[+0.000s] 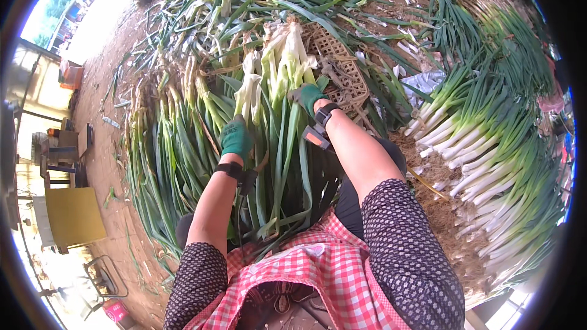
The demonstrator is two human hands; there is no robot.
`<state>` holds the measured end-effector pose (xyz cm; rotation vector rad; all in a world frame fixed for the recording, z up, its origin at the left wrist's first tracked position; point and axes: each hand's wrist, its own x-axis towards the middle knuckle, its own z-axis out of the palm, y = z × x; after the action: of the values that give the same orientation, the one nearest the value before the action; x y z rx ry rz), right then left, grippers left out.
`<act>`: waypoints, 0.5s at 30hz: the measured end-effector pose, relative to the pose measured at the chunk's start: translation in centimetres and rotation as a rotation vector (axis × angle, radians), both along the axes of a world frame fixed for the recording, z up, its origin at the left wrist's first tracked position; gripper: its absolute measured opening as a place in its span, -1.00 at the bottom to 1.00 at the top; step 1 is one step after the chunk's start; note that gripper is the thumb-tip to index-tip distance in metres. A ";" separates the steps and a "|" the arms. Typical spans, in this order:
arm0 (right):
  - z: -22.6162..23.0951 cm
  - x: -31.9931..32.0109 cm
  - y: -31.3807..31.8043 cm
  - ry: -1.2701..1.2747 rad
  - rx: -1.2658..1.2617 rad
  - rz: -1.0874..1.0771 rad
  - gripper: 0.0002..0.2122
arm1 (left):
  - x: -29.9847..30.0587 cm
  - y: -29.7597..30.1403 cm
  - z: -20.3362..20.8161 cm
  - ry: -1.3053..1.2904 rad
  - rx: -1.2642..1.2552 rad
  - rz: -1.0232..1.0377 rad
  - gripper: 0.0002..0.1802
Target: Clean and trim green onions or scallions by removing outer skins and trimming roots.
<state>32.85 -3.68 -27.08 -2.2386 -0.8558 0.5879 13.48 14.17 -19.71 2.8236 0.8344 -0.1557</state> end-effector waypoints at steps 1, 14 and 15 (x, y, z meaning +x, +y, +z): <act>-1.2 0.4 -0.8 -0.001 -0.005 -0.013 -0.60 | 0.4 -0.9 1.4 -0.001 -0.005 -0.013 -0.57; 0.9 -3.8 -1.9 0.221 0.654 0.042 -0.57 | -4.9 3.5 14.4 -0.556 -1.239 0.237 -0.55; 2.6 -5.1 1.0 0.645 0.569 -0.191 -0.57 | -6.2 4.6 14.9 -0.572 -1.236 0.282 -0.56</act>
<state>27.75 -2.70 -24.52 -1.4573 -0.3982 0.7929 7.24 18.78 -4.81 1.4585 0.6346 0.1407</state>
